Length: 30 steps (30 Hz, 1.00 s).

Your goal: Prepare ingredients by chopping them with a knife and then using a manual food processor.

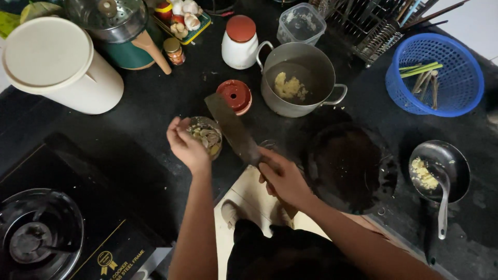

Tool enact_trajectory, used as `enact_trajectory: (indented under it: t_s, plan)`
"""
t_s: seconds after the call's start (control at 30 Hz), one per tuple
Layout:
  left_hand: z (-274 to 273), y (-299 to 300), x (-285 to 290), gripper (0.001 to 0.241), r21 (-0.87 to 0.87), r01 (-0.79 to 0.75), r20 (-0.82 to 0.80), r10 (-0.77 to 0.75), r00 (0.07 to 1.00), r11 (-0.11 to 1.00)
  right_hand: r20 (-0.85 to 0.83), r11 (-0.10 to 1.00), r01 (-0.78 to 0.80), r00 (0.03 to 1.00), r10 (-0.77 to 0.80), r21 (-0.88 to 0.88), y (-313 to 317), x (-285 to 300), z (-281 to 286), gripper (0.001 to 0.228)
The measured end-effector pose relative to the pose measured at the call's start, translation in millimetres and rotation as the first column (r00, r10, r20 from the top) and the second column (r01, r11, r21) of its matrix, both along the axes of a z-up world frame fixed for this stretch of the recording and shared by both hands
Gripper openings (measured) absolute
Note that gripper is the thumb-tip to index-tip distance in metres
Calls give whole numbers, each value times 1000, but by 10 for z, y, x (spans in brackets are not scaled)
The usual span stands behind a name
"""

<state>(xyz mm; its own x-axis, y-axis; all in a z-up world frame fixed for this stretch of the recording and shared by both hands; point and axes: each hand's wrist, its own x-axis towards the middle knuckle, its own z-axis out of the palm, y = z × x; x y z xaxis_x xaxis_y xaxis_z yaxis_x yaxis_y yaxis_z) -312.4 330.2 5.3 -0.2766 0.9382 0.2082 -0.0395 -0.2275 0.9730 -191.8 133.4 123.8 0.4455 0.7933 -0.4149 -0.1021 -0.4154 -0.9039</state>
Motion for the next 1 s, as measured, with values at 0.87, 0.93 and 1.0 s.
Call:
enact_trajectory:
  t_s: [0.87,0.93,1.0]
  plan:
    - [823,-447,-204,15,-151,231,-874,-239,424,961,-59,988,148,987,-150,-32,-502,257,-135,43]
    - [804,-650,28,16,-171,283,-887,-272,372,944,-8,983,181,983,-181,-15,-739,418,-292,39]
    - [583,-885,269,7,-22,514,-831,-302,468,857,64,957,291,955,-291,-1,-1024,585,-473,40]
